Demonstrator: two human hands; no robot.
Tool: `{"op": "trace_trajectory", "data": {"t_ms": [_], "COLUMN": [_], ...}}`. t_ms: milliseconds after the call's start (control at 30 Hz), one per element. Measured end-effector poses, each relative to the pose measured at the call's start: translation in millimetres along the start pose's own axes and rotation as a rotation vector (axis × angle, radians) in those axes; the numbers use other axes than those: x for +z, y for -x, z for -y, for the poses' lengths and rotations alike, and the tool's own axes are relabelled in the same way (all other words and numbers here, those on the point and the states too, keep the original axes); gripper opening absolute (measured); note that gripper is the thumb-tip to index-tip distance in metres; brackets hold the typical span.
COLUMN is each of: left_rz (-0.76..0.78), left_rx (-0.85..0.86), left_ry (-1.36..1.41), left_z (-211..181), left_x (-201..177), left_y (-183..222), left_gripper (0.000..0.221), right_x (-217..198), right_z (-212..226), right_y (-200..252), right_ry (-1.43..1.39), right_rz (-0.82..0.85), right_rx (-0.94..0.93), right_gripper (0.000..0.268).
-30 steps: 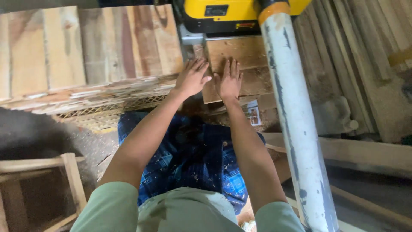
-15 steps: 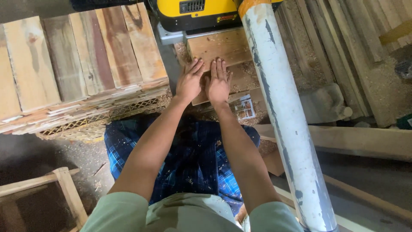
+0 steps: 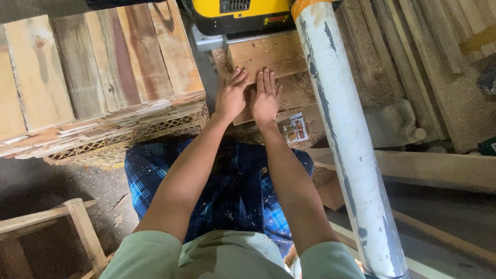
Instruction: Feeding individual wood boards into a thickness planer to smooth their surfaces.
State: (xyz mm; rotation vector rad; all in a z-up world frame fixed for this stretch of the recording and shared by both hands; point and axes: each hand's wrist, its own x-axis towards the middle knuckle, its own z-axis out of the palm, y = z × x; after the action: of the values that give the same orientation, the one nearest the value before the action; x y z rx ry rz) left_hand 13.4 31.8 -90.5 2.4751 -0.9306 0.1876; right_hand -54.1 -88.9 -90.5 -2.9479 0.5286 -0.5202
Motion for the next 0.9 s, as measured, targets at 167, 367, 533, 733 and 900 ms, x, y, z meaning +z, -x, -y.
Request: {"op": "trace_trajectory", "data": {"t_ms": [167, 367, 533, 733, 900], "left_rz": [0.018, 0.039, 0.017, 0.022, 0.035], "left_rx": [0.0, -0.002, 0.009, 0.0, 0.004], "left_ry": [0.018, 0.009, 0.006, 0.016, 0.01], "left_z": [0, 1, 3, 3, 4], "left_x": [-1, 1, 5, 3, 7], "left_y": [0, 0, -1, -1, -2], "left_gripper": [0.056, 0.059, 0.058, 0.058, 0.059], "right_x": [-6, -6, -4, 1, 0], "right_z": [3, 3, 2, 0, 0], "right_y": [2, 1, 1, 1, 2], "right_ry": [0.017, 0.014, 0.009, 0.011, 0.008], "right_rz": [-0.001, 0.015, 0.017, 0.03, 0.036], "right_rx": [0.001, 0.006, 0.011, 0.02, 0.017], "right_gripper": [0.072, 0.073, 0.073, 0.073, 0.073]}}
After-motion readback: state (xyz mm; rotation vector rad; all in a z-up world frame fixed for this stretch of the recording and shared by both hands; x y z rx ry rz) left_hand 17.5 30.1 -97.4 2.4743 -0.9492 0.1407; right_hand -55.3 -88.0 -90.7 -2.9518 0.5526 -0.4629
